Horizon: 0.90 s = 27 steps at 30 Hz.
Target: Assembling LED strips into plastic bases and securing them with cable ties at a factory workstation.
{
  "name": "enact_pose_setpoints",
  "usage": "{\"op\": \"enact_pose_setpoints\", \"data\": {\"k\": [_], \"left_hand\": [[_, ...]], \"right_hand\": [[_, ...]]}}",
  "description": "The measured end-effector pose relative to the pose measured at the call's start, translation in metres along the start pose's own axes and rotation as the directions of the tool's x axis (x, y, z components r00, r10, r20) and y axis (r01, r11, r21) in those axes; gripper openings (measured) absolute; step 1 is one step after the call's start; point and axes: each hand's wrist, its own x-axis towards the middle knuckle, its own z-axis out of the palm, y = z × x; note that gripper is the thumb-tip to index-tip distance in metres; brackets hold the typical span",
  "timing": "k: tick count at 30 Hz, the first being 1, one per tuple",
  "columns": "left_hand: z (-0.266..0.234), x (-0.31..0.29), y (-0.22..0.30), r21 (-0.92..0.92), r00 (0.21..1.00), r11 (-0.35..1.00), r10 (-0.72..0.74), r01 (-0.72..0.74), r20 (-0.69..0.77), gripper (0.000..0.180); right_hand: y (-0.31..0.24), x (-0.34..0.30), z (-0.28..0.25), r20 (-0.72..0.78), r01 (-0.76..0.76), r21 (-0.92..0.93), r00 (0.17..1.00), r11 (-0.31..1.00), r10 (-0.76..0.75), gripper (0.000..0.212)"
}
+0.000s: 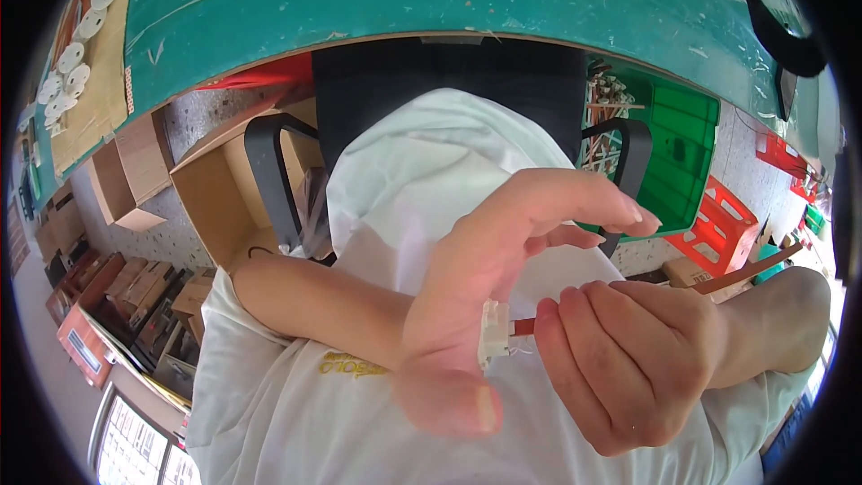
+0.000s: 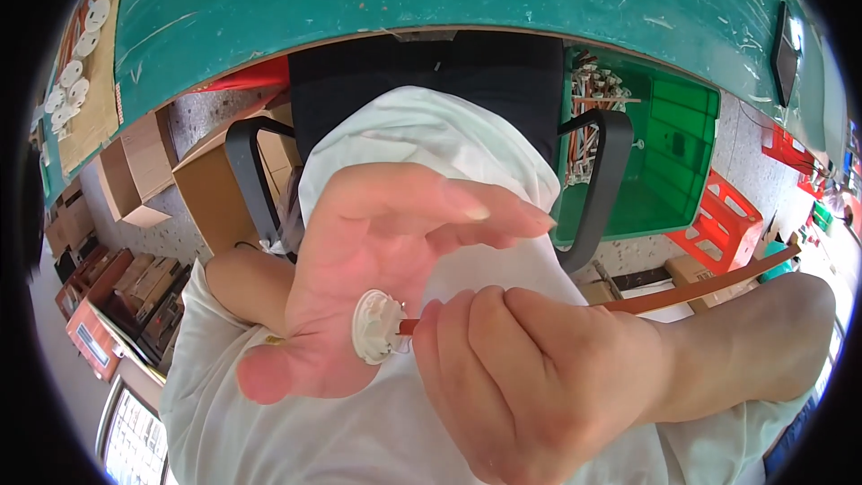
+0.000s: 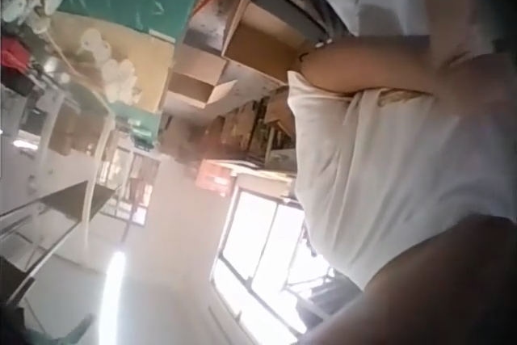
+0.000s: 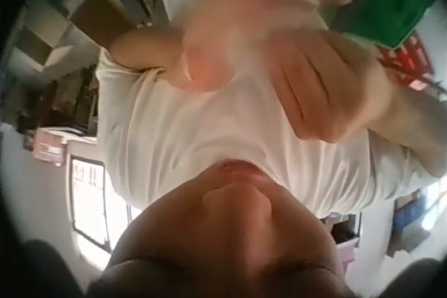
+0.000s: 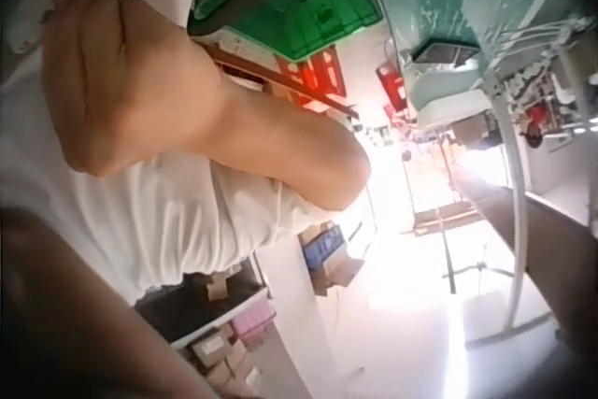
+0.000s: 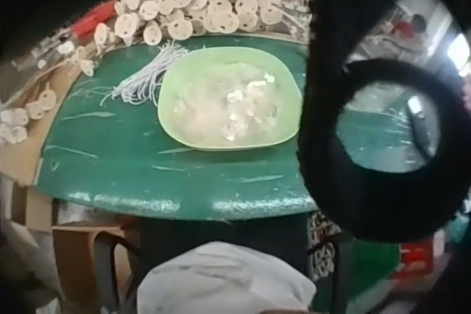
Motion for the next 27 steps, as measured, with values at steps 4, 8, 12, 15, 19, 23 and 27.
{"op": "enact_pose_setpoints", "data": {"k": [4, 8, 12, 15, 19, 23, 27], "left_hand": [[0.006, -0.001, 0.006, 0.007, 0.994, 0.999, -0.031, 0.032, -0.108, 0.104], [0.011, -0.002, 0.009, -0.11, 0.98, 0.993, -0.055, 0.035, -0.189, 0.089], [-0.005, 0.001, 0.008, 0.095, 0.999, 0.995, -0.039, 0.042, -0.03, 0.101], [-0.006, 0.004, 0.009, 0.105, 0.992, 0.987, -0.116, 0.121, -0.049, 0.101], [0.001, 0.004, 0.018, 0.081, 0.99, 0.99, -0.105, 0.113, -0.092, 0.098], [0.012, 0.007, 0.02, -0.188, 0.949, 0.951, -0.276, 0.246, -0.151, 0.073], [-0.006, 0.033, 0.033, 0.003, 0.978, 0.978, -0.209, 0.209, -0.001, 0.064]], "right_hand": [[0.007, -0.001, 0.006, -0.004, 0.076, 0.014, 0.997, 0.997, -0.076, 0.021], [0.007, 0.003, 0.007, -0.017, 0.101, -0.006, 0.995, 0.995, -0.101, 0.021], [0.005, 0.003, 0.009, -0.002, 0.049, 0.011, 0.999, 0.999, -0.049, 0.02], [0.01, 0.004, 0.008, 0.011, 0.07, 0.011, 0.998, 0.998, -0.07, 0.02], [0.005, 0.003, 0.0, 0.035, 0.034, 0.024, 0.999, 0.999, -0.035, 0.02], [0.011, 0.003, -0.017, 0.134, 0.111, 0.002, 0.985, 0.994, -0.11, 0.024], [0.023, 0.008, -0.026, 0.183, 0.104, -0.093, 0.979, 0.99, -0.086, 0.028]]}}
